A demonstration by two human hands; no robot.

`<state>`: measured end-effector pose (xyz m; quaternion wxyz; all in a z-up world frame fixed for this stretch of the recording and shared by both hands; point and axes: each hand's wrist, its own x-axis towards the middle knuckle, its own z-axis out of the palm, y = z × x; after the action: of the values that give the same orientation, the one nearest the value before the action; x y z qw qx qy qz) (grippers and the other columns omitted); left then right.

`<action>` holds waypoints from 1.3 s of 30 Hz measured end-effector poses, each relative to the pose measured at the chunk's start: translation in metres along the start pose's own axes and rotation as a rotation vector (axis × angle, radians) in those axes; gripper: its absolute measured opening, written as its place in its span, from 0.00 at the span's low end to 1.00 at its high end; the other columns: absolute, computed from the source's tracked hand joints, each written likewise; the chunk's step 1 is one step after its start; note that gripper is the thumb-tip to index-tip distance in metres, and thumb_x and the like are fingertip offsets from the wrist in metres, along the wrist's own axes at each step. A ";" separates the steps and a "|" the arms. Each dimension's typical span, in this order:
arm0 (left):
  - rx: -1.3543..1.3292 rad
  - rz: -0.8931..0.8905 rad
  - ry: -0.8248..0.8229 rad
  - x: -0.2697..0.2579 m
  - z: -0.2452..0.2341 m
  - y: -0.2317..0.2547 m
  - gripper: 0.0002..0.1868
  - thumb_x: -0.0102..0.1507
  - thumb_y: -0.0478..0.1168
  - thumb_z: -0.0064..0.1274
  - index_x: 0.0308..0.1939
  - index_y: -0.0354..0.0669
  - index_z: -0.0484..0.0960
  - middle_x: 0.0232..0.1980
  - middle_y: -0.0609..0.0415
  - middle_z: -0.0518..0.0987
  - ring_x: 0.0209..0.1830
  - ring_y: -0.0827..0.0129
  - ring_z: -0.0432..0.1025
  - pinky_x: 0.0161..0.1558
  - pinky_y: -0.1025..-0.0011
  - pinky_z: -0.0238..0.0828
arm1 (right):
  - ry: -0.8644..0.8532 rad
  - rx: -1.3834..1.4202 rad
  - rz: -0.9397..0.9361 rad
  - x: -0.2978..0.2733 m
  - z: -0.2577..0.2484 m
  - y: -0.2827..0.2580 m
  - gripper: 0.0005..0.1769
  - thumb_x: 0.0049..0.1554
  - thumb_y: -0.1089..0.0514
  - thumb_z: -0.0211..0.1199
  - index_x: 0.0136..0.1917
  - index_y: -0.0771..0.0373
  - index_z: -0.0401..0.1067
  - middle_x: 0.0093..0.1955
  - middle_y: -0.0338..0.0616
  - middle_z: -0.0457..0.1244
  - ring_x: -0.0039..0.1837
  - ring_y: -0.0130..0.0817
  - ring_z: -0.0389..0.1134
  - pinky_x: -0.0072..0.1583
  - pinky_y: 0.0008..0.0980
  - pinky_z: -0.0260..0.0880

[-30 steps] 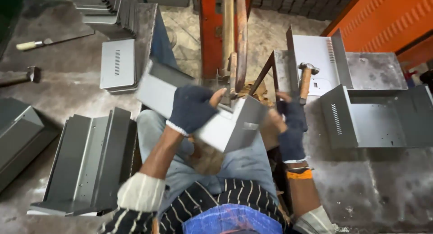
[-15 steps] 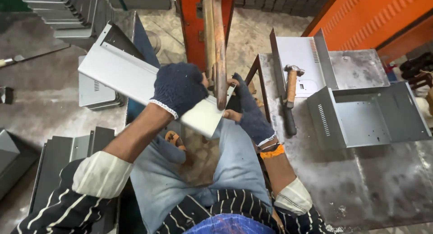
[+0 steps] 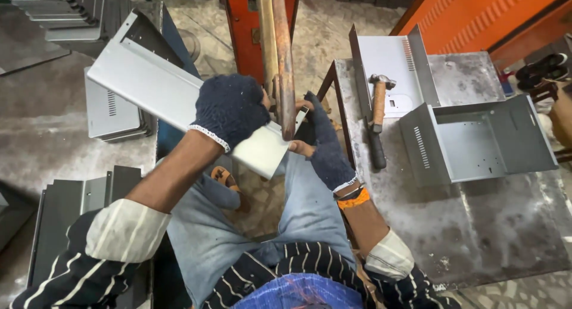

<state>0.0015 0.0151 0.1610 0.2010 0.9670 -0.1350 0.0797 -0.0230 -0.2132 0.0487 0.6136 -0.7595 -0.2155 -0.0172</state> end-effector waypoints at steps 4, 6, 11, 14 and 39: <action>0.025 0.033 -0.007 0.002 -0.001 0.001 0.08 0.50 0.48 0.63 0.24 0.50 0.88 0.27 0.45 0.82 0.29 0.49 0.77 0.37 0.52 0.73 | 0.004 0.010 -0.004 -0.001 -0.001 -0.001 0.59 0.49 0.43 0.77 0.82 0.65 0.51 0.86 0.55 0.46 0.87 0.44 0.46 0.82 0.42 0.44; 0.042 0.031 -0.010 0.001 -0.002 0.000 0.09 0.51 0.49 0.64 0.25 0.49 0.88 0.27 0.44 0.82 0.29 0.49 0.77 0.37 0.53 0.74 | 0.001 0.024 -0.003 -0.001 0.000 0.000 0.59 0.49 0.43 0.77 0.82 0.65 0.50 0.86 0.55 0.46 0.86 0.44 0.45 0.82 0.42 0.45; 0.025 0.032 -0.036 0.002 -0.005 0.003 0.09 0.51 0.48 0.62 0.25 0.48 0.89 0.27 0.44 0.82 0.28 0.49 0.77 0.37 0.52 0.73 | 0.015 0.096 0.042 0.001 0.003 -0.018 0.59 0.49 0.41 0.77 0.82 0.63 0.51 0.85 0.56 0.48 0.86 0.44 0.46 0.82 0.42 0.45; 0.035 0.048 -0.004 0.000 0.007 -0.005 0.10 0.53 0.47 0.62 0.25 0.46 0.88 0.27 0.44 0.82 0.28 0.49 0.77 0.37 0.53 0.74 | 0.011 0.098 0.056 -0.002 0.002 -0.004 0.59 0.49 0.40 0.76 0.82 0.63 0.51 0.85 0.56 0.47 0.86 0.45 0.46 0.82 0.43 0.45; 0.062 0.066 0.052 0.003 0.014 -0.009 0.10 0.50 0.47 0.60 0.25 0.46 0.87 0.29 0.43 0.81 0.31 0.46 0.78 0.38 0.51 0.74 | -0.010 0.138 0.050 0.007 -0.001 0.000 0.49 0.53 0.53 0.74 0.80 0.66 0.55 0.75 0.54 0.56 0.75 0.41 0.57 0.73 0.38 0.59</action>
<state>0.0087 0.0166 0.1456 0.1715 0.9653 -0.1591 0.1158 -0.0164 -0.2119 0.0510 0.6636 -0.7206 -0.2002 0.0170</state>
